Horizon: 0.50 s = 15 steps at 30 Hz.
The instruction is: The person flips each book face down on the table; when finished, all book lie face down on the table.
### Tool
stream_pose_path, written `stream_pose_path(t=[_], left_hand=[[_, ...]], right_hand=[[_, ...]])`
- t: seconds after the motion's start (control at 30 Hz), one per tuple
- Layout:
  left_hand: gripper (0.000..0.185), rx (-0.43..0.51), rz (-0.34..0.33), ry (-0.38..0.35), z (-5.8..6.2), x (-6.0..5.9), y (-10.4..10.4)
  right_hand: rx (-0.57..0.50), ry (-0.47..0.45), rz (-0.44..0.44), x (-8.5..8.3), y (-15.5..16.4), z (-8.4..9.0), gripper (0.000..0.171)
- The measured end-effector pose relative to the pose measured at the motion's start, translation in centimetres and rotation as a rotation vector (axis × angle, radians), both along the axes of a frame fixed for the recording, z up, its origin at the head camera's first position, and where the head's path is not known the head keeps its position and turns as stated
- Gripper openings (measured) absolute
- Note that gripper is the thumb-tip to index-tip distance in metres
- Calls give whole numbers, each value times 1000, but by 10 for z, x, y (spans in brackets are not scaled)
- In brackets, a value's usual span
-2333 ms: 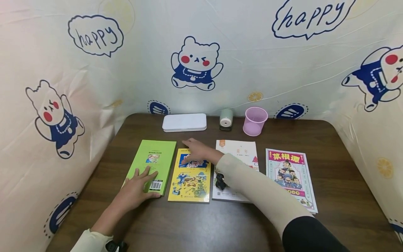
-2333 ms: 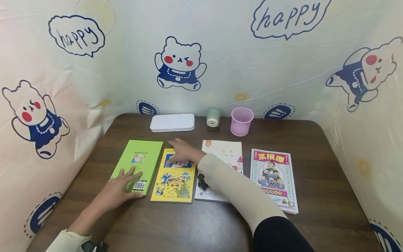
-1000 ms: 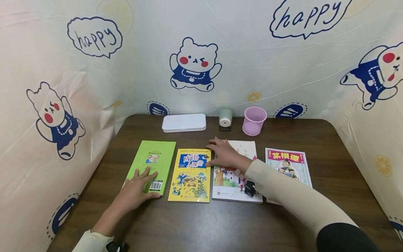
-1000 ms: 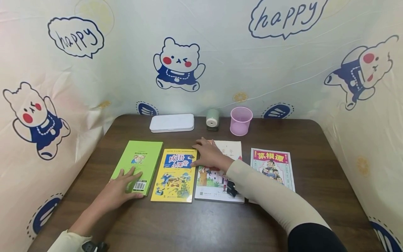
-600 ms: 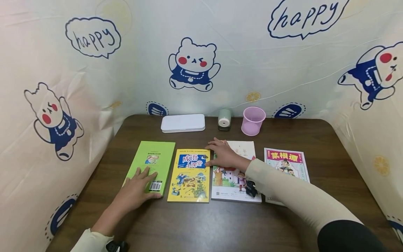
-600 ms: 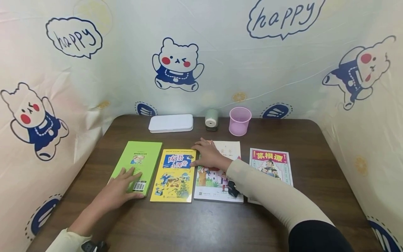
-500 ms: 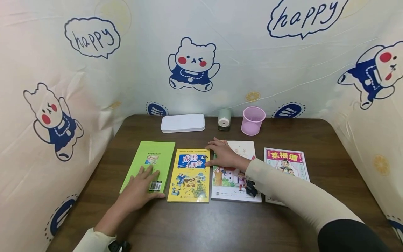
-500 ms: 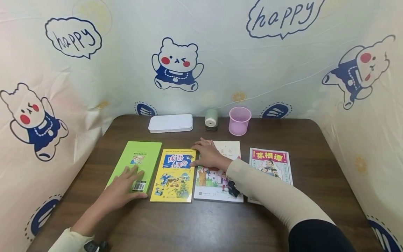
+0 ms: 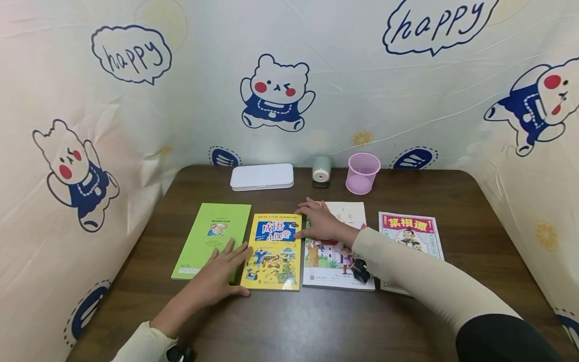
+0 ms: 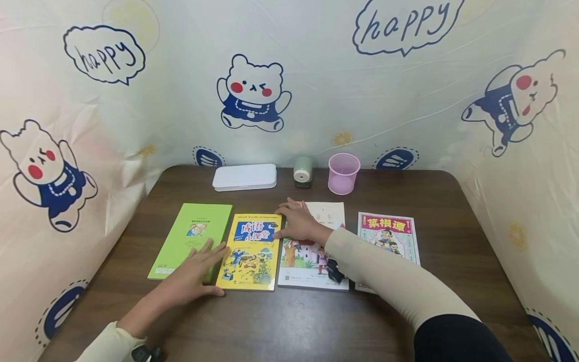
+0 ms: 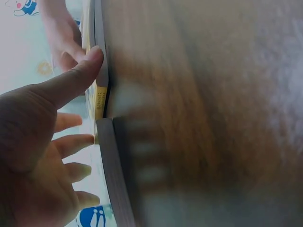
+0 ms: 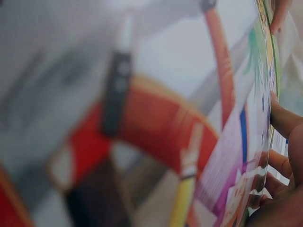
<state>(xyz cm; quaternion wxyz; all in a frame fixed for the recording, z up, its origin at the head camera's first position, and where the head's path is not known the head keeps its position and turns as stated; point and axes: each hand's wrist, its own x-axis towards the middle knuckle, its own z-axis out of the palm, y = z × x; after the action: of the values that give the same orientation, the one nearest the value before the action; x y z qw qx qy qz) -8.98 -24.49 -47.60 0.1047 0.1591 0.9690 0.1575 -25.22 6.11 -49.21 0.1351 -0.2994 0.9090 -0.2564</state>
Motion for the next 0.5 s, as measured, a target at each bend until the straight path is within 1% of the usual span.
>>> stream_pose_path(t=[0.17, 0.33, 0.5], left_hand=[[103, 1, -25, -27, -3, 0, 1], [99, 6, -17, -38, -5, -1, 1], [96, 17, -8, -34, -7, -2, 1]], right_hand=[[8, 9, -7, 0, 0, -1, 71], [15, -9, -30, 0, -1, -1, 71], [13, -3, -36, 0, -2, -2, 71]])
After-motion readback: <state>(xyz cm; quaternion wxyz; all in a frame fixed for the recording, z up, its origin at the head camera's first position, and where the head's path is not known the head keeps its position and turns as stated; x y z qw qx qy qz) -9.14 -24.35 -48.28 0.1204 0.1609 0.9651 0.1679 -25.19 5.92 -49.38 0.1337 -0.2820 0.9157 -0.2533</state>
